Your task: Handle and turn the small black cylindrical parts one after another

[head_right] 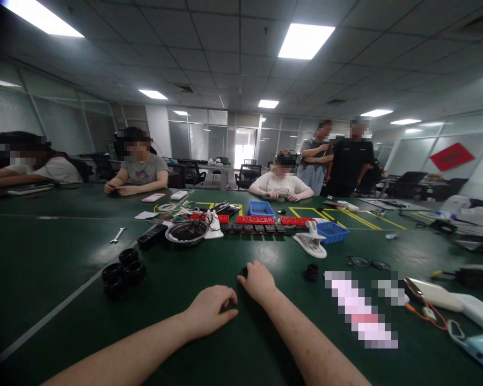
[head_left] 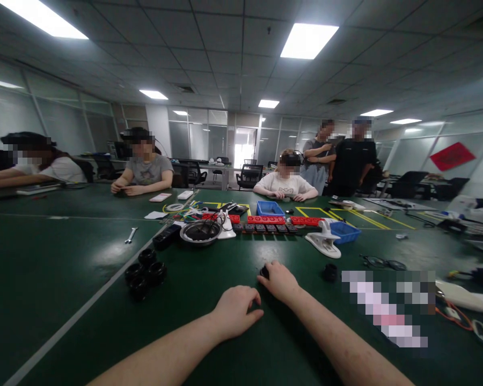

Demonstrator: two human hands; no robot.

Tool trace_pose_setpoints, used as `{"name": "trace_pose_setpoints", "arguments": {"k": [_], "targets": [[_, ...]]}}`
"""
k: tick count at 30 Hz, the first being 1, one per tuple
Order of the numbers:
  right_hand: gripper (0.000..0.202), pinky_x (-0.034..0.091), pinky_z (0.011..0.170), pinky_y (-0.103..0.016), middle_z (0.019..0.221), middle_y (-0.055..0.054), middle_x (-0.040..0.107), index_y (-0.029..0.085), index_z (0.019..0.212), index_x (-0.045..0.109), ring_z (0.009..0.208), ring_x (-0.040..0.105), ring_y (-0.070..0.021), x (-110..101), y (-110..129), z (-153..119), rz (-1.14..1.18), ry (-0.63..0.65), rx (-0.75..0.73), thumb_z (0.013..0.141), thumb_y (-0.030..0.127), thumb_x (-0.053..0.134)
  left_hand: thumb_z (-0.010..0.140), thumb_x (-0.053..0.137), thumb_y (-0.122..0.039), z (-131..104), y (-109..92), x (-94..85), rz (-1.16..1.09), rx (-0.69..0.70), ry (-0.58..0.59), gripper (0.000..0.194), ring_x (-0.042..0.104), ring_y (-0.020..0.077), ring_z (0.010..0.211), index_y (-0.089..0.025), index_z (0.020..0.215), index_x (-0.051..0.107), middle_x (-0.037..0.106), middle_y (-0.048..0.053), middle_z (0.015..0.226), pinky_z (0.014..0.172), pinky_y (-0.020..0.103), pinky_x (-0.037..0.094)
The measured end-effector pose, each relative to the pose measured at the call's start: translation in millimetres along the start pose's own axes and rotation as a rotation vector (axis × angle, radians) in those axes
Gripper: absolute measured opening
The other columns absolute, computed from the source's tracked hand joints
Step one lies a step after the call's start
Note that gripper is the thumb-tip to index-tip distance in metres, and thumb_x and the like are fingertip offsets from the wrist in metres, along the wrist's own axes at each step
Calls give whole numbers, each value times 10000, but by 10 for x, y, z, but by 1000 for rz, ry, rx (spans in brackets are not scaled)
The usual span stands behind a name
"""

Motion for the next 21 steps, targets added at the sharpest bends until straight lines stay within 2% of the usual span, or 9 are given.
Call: {"name": "trace_pose_setpoints", "arguments": {"k": [4, 7, 9, 12, 13, 15, 16, 17, 21], "targets": [[312, 419, 752, -294, 891, -68, 592, 211, 896, 645, 875, 555, -243, -131, -337, -288, 10, 66, -54, 622, 357, 680, 787, 539, -344, -10, -1, -20, -15, 14, 15, 167, 523, 180, 798, -228, 904, 564, 555, -8, 792, 652, 251, 377], [283, 432, 710, -304, 802, -59, 607, 210, 813, 665, 783, 577, -245, -321, -782, -530, -2, 69, 35, 536, 223, 720, 794, 536, -350, -4, 6, -29, -43, 25, 23, 164, 525, 172, 782, -233, 905, 562, 553, -14, 785, 630, 245, 382], [279, 440, 674, -298, 748, -46, 613, 208, 766, 654, 736, 584, -239, -482, -1088, -584, 3, 32, 118, 498, 172, 723, 798, 532, -353, 4, 13, -28, -57, 28, 28, 160, 526, 166, 762, -234, 901, 563, 551, -17, 771, 624, 243, 385], [365, 441, 713, -286, 968, -90, 592, 178, 1033, 544, 836, 573, -217, -722, -1480, -505, 45, -151, 220, 687, 284, 594, 800, 529, -351, 11, 19, -23, -64, 22, 29, 155, 524, 162, 751, -234, 897, 564, 548, -20, 756, 629, 246, 388], [400, 444, 709, -290, 1008, -115, 575, 148, 1098, 483, 847, 571, -215, -785, -1598, -470, 78, -261, 279, 743, 327, 527, 801, 529, -350, 9, 19, -22, -63, 19, 29, 156, 524, 162, 752, -235, 899, 564, 548, -20, 757, 631, 246, 388], [508, 453, 659, -291, 999, -150, 571, 103, 1126, 428, 822, 580, -228, -865, -1814, -462, 219, -599, 452, 739, 421, 515, 802, 529, -355, 3, 17, -20, -60, 12, 31, 160, 524, 160, 761, -239, 907, 562, 548, -21, 765, 635, 244, 389], [544, 454, 639, -296, 990, -161, 572, 89, 1125, 421, 804, 583, -234, -841, -1875, -453, 244, -660, 487, 729, 450, 514, 803, 528, -359, -1, 17, -20, -57, 9, 32, 164, 524, 160, 766, -241, 912, 561, 547, -21, 771, 637, 243, 389], [548, 454, 626, -299, 965, -159, 582, 88, 1103, 441, 777, 587, -236, -798, -1913, -445, 258, -686, 502, 715, 466, 521, 804, 527, -362, -4, 16, -19, -54, 6, 32, 167, 524, 160, 772, -242, 916, 560, 547, -20, 775, 641, 243, 388], [437, 438, 715, -350, 905, -131, 611, 114, 1045, 523, 809, 576, -260, -610, -1905, -425, 186, -620, 428, 749, 432, 477, 803, 529, -363, 0, 19, -10, -49, 1, 34, 170, 525, 156, 753, -236, 911, 563, 546, -18, 774, 648, 246, 387]]}}
Point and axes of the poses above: each hand's wrist, its own z-axis towards the middle knuckle, its own x-axis out of the palm, y = z × x, the point moved 4 cm from there along z, towards the middle knuckle
